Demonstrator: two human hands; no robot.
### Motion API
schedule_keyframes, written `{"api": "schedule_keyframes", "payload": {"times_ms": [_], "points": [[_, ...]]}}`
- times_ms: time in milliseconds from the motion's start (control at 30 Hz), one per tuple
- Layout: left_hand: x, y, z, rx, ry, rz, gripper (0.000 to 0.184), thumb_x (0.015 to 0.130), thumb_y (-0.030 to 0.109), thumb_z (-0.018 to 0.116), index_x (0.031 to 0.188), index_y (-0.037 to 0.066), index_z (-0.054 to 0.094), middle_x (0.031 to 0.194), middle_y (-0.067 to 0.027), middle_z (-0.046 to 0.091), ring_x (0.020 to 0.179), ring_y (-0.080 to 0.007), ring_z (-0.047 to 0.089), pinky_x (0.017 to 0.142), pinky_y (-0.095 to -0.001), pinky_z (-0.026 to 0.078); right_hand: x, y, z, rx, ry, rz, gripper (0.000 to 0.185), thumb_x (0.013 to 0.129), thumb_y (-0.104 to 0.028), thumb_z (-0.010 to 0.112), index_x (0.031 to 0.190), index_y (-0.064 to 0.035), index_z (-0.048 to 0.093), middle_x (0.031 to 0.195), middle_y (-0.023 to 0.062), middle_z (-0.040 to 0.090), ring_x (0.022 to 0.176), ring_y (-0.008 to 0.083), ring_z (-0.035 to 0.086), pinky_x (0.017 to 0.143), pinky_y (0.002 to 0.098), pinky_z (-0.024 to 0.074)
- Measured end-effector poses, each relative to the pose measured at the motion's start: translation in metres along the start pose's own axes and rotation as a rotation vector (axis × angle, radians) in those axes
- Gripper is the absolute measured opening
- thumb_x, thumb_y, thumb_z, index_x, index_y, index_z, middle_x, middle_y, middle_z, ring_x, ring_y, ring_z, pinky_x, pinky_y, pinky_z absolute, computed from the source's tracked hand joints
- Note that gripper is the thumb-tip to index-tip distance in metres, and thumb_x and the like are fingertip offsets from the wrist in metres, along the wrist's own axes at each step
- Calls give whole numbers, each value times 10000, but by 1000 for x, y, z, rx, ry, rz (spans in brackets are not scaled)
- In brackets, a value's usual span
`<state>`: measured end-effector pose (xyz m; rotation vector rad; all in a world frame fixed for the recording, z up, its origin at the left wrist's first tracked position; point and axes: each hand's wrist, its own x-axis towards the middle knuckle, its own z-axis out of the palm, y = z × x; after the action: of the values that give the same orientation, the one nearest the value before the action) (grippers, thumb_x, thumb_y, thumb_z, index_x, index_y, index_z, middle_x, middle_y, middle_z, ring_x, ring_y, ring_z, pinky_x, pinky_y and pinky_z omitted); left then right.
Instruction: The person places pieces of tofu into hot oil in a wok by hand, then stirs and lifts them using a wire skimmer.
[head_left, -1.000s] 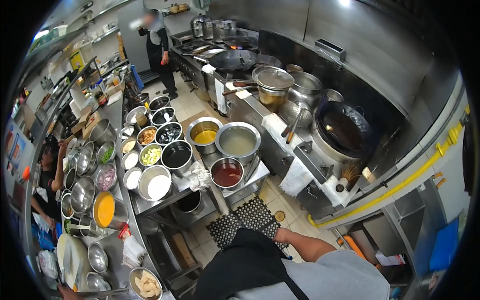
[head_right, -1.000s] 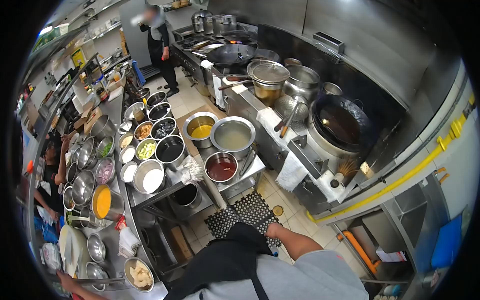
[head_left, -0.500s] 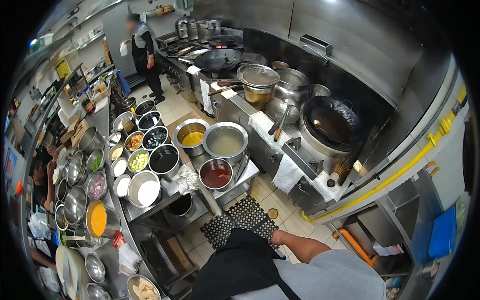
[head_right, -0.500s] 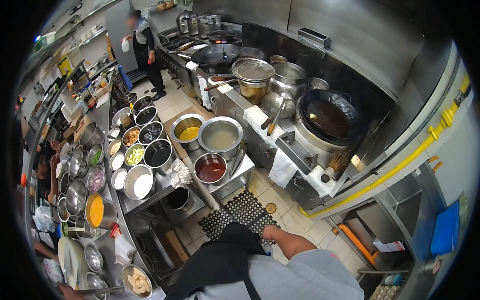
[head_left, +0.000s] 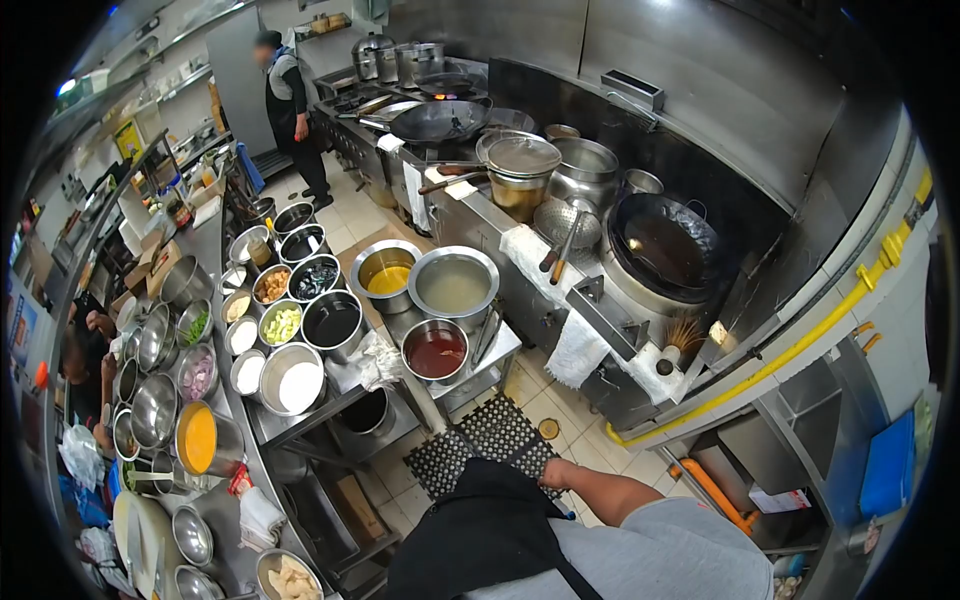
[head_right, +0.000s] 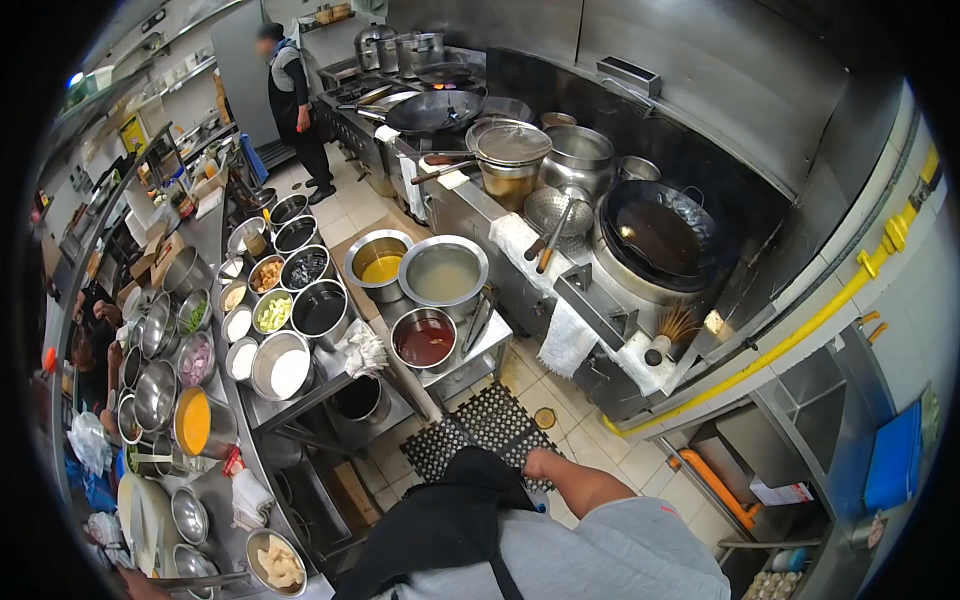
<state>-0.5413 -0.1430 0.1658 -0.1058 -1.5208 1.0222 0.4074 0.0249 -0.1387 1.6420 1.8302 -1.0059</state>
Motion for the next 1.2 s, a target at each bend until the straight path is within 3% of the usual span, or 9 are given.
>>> {"api": "schedule_keyframes", "payload": {"times_ms": [33,133,233,333,567,667,833,1100,1200], "points": [[0,-2,0,-17,-13,25,262,768,217,454,858,43,629,780,-90,613,662,-242,581,571,-420,469,-1,-1,-2,-1,0,-11,413,714,-407,520,874,-45,640,979,175,582,957,302,536,834,353,425],[9,-45,-36,-786,-15,-140,258,773,220,448,892,82,631,801,-66,612,651,-255,575,560,-418,462,3,4,6,-19,39,-45,402,725,-400,511,851,-41,644,970,175,584,953,305,537,831,358,425],[1,14,30,-551,-50,-88,246,776,227,445,898,115,628,857,-74,607,698,-257,577,589,-419,464,15,11,20,-38,63,-83,393,725,-389,508,835,-37,644,949,175,589,933,313,543,819,364,430],[-3,0,19,-1172,-317,-397,227,781,238,448,879,132,623,905,-81,594,752,-238,573,609,-416,461,-13,-1,-4,95,132,-94,377,722,-369,503,823,-33,643,929,176,592,910,314,551,805,369,436],[1,-8,16,-1193,-361,-385,201,783,245,466,879,145,611,909,-61,592,786,-223,579,613,-416,468,25,20,29,109,231,-117,322,687,-360,540,724,-55,637,805,141,609,797,297,570,719,372,455],[1,-14,9,-1140,-362,-376,202,786,244,465,883,142,609,905,-60,593,789,-224,582,612,-418,470,35,25,37,-96,256,-258,337,693,-363,526,704,-44,634,790,157,602,785,306,567,715,382,454],[0,-16,3,-1030,-352,-327,204,791,242,462,891,137,606,898,-59,593,792,-226,586,610,-422,474,25,23,32,0,173,-92,363,730,-367,470,727,-46,637,791,159,600,797,321,560,714,400,450],[-2,-19,-11,-724,-278,-184,207,800,240,458,903,129,600,888,-57,594,799,-228,593,606,-428,479,20,15,16,-30,181,-104,358,724,-359,481,759,-41,640,858,156,606,839,314,562,750,392,444],[-2,-21,-12,-960,-329,-270,203,801,240,458,897,129,599,870,-51,597,779,-228,598,596,-423,480,23,13,19,14,182,-82,373,728,-364,480,764,-27,639,865,160,606,853,312,561,762,387,443]]}}
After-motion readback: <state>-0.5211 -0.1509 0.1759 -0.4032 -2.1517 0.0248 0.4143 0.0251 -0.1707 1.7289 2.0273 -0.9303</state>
